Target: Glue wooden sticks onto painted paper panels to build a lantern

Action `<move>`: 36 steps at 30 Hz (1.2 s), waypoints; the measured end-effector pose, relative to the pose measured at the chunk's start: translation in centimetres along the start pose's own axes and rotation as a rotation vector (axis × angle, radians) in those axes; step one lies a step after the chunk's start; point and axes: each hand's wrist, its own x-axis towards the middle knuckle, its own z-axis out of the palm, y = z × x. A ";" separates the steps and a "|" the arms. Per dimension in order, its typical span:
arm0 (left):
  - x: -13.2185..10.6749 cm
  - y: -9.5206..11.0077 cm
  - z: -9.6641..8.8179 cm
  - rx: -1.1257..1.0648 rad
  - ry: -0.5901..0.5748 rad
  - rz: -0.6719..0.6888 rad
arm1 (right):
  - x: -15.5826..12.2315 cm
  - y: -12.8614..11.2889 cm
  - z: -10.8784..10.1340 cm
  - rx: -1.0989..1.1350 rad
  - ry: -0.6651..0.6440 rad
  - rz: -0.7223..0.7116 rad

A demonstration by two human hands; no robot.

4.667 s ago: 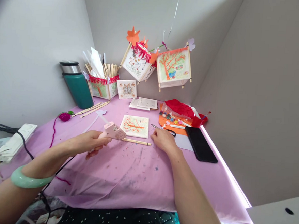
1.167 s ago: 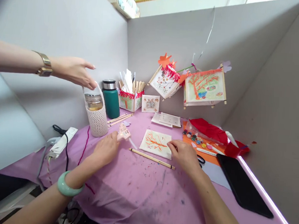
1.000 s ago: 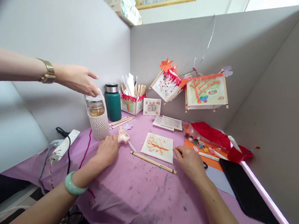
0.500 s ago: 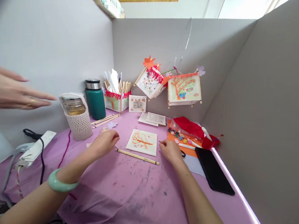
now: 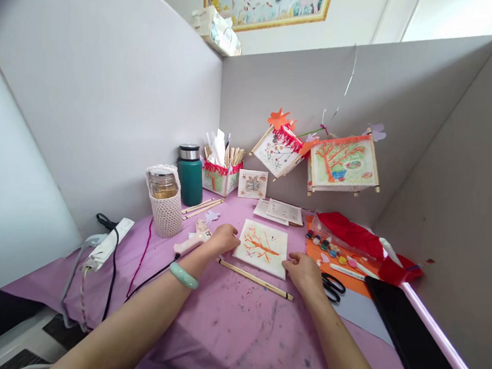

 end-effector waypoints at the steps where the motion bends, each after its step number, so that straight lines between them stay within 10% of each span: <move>1: -0.1 -0.1 -0.2 -0.046 -0.013 0.023 | 0.0 0.1 0.0 0.103 -0.003 0.017; 10: -2.8 -0.8 -1.4 -0.592 -0.036 0.421 | -3.6 0.2 -2.6 0.498 0.124 -0.251; 36: -3.7 -2.8 -2.5 -0.230 -0.108 0.489 | -6.0 1.4 -2.3 0.322 0.061 -0.452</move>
